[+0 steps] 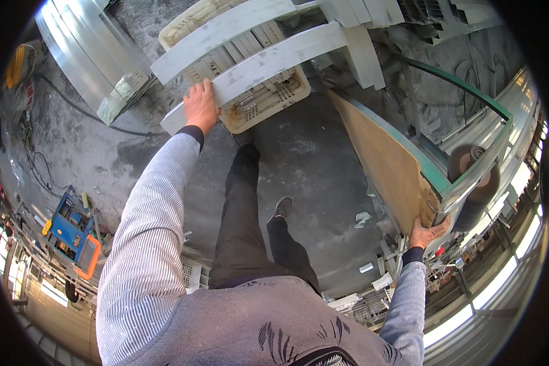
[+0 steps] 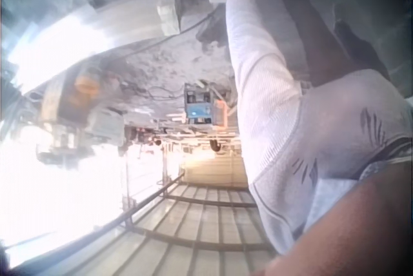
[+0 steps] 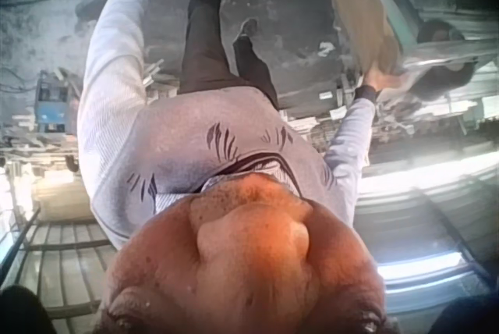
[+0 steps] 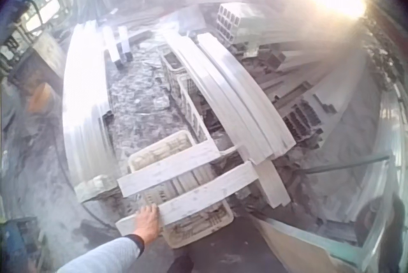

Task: The person repeatedly picks up long metal profiles, places them on a machine table, and moves them to a nearby crate. The person handles the profiles one at a time, inspecting them briefly before stacking them in the crate.

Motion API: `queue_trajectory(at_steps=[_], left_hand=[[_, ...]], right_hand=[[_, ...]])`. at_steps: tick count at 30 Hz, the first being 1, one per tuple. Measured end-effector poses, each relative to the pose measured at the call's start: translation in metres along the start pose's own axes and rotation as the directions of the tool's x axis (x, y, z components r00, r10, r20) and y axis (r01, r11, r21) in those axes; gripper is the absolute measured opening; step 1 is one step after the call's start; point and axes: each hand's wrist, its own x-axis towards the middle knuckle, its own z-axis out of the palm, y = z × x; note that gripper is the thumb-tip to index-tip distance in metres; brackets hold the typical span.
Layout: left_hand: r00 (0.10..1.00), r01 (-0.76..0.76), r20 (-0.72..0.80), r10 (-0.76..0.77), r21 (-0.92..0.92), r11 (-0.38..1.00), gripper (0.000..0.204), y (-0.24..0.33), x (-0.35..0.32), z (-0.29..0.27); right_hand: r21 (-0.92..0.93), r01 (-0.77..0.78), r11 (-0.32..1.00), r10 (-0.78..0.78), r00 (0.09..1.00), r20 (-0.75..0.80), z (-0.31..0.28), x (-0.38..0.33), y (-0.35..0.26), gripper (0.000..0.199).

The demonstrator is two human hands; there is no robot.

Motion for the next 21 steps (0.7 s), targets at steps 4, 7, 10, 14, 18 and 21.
queue_trajectory(at_steps=[4,7,10,14,18,21], left_hand=[[0.999,0.044,0.025,-0.046,0.065,0.997,0.107,0.009,0.0,-0.004],[0.998,0.06,0.019,-0.062,0.108,0.992,0.103,0.021,-0.007,-0.015],[1.0,0.006,-0.023,-0.006,0.029,1.0,0.11,0.037,-0.03,-0.03],[0.991,-0.102,-0.091,0.093,-0.106,0.989,0.081,0.046,-0.09,-0.044],[0.999,0.005,0.049,0.01,-0.302,0.953,0.071,0.041,-0.166,-0.045],[0.975,0.171,0.196,-0.105,-0.359,0.917,0.066,0.024,-0.224,-0.042]], right_hand=[[0.004,0.009,1.0,-0.009,1.0,-0.009,0.003,0.0,0.004,0.113],[0.023,0.023,0.999,-0.023,1.0,-0.012,0.004,0.001,0.004,0.113],[0.032,0.018,0.999,-0.017,1.0,-0.018,0.005,0.002,-0.001,0.113],[0.007,0.022,1.0,-0.021,0.998,-0.052,0.008,0.004,-0.007,0.112],[-0.01,0.019,1.0,-0.02,0.996,-0.088,0.013,0.006,-0.008,0.11],[0.009,0.018,1.0,-0.017,0.993,-0.114,0.018,0.007,-0.006,0.11]])
